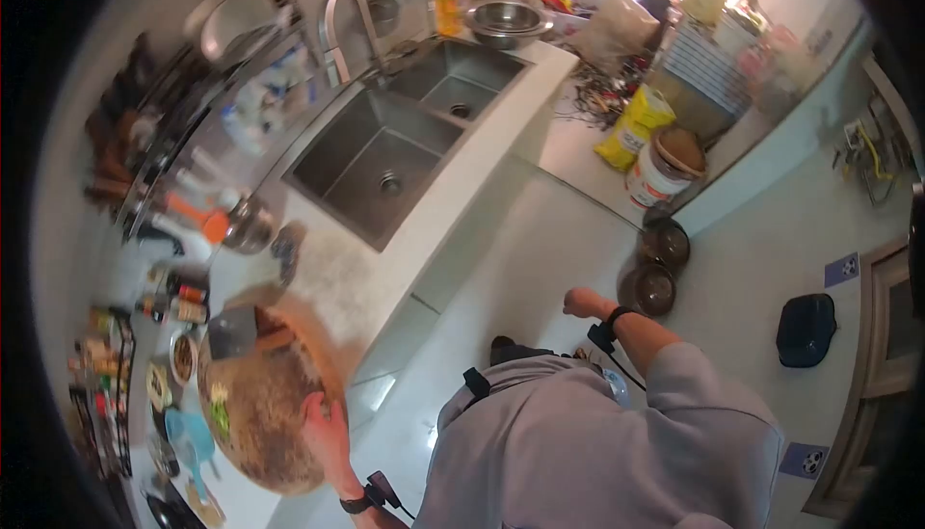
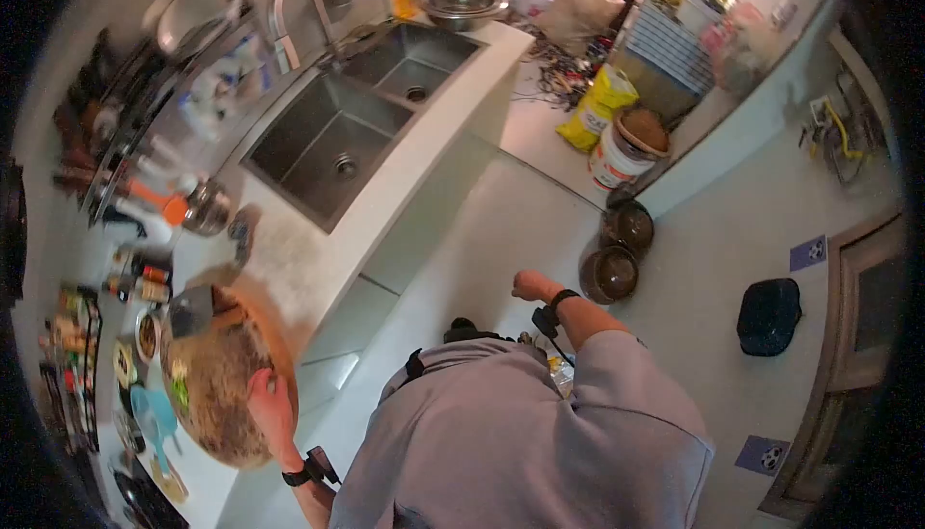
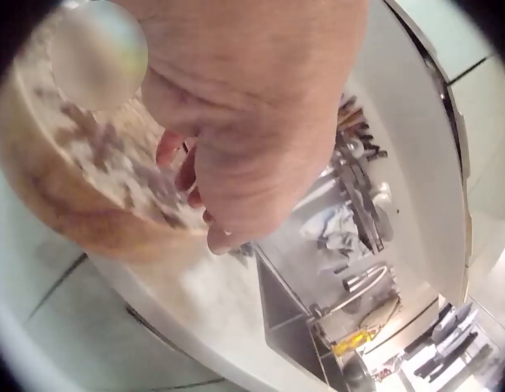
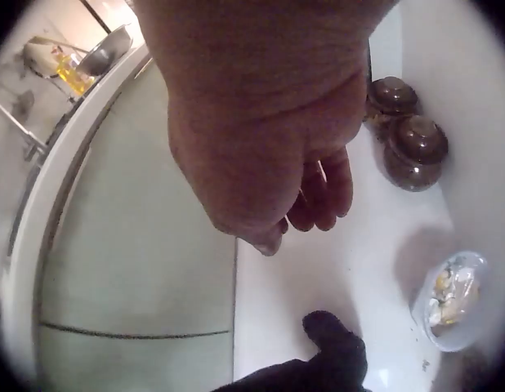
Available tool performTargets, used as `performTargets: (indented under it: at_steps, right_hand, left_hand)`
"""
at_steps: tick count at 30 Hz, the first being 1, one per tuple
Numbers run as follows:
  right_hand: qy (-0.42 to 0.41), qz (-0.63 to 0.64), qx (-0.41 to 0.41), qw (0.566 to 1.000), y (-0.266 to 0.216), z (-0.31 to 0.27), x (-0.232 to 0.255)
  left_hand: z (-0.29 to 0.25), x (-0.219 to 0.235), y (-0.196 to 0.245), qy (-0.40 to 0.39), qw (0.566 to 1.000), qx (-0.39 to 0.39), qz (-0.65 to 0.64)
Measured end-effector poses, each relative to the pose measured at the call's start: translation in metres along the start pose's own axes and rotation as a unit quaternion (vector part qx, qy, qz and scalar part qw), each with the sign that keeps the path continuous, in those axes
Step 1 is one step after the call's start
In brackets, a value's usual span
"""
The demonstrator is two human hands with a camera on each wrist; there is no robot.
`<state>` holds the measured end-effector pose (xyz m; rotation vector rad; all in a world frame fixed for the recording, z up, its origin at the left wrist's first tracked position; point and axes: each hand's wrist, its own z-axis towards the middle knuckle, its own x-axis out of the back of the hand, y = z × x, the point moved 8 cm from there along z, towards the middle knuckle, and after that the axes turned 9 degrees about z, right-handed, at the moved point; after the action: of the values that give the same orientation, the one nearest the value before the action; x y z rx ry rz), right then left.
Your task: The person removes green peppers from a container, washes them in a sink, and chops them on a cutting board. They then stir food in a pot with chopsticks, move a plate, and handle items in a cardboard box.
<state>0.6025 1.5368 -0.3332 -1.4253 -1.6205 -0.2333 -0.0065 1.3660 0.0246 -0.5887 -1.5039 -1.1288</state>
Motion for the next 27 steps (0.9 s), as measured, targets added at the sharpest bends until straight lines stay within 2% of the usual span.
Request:
performTargets:
  at_steps: [2,3,4,5,7,8,9,11,12,15,17,19,20,22,23,25,26,27]
  right_hand:
    - [0.104,0.107,-0.069,0.986,0.006,-0.026,0.059]
    - [0.111,0.117,-0.083,0.983,0.01,-0.04,0.075]
    - [0.145,0.182,-0.111,0.966,0.02,-0.056,0.094]
    - [0.179,0.245,-0.137,0.943,0.033,-0.07,0.107]
    - [0.198,0.277,-0.178,0.923,0.07,-0.093,0.102]
    - [0.219,0.287,-0.209,0.909,0.101,-0.116,0.092]
    - [0.229,0.29,-0.229,0.9,0.12,-0.13,0.074]
    - [0.17,0.253,-0.282,0.91,0.155,-0.149,0.03]
    - [0.189,0.274,-0.293,0.896,0.165,-0.164,0.007]
    - [0.225,0.313,-0.292,0.875,0.18,-0.196,-0.069]
    - [0.163,0.39,-0.33,0.844,0.177,-0.209,-0.106]
    - [0.157,0.401,-0.307,0.849,0.183,-0.206,-0.14]
    - [0.16,0.404,-0.313,0.844,0.183,-0.202,-0.127]
    - [0.092,0.512,-0.462,0.719,0.181,-0.207,-0.115]
    - [0.096,0.515,-0.468,0.712,0.189,-0.202,-0.105]
    - [0.182,0.471,-0.348,0.79,0.207,-0.18,-0.046]
    - [0.181,0.47,-0.353,0.789,0.22,-0.175,-0.021]
    - [0.204,0.547,-0.399,0.707,0.229,-0.175,0.017]
  left_hand:
    - [0.035,-0.032,0.049,-0.026,0.998,-0.052,0.013]
    - [0.05,-0.049,0.075,-0.047,0.995,-0.089,0.026]
    - [0.063,-0.062,0.101,-0.052,0.992,-0.112,0.024]
    - [0.075,-0.073,0.126,-0.058,0.99,-0.126,0.023]
    - [0.101,-0.097,0.179,-0.086,0.982,-0.17,0.001]
    - [0.123,-0.116,0.223,-0.096,0.975,-0.199,0.002]
    - [0.134,-0.128,0.246,-0.115,0.967,-0.227,-0.004]
    - [0.153,-0.149,0.289,-0.136,0.956,-0.261,-0.006]
    - [0.16,-0.157,0.309,-0.142,0.951,-0.274,-0.011]
    - [0.187,-0.176,0.369,-0.148,0.941,-0.303,-0.008]
    - [0.203,-0.193,0.415,-0.181,0.93,-0.319,-0.002]
    - [0.22,-0.215,0.459,-0.181,0.92,-0.347,-0.014]
    - [0.23,-0.226,0.483,-0.176,0.912,-0.371,-0.026]
    - [0.253,-0.26,0.53,-0.182,0.896,-0.404,-0.027]
    - [0.264,-0.275,0.554,-0.185,0.884,-0.429,-0.026]
    - [0.288,-0.304,0.612,-0.201,0.872,-0.444,-0.037]
    - [0.299,-0.315,0.64,-0.213,0.867,-0.449,-0.043]
    - [0.311,-0.32,0.67,-0.217,0.867,-0.447,-0.044]
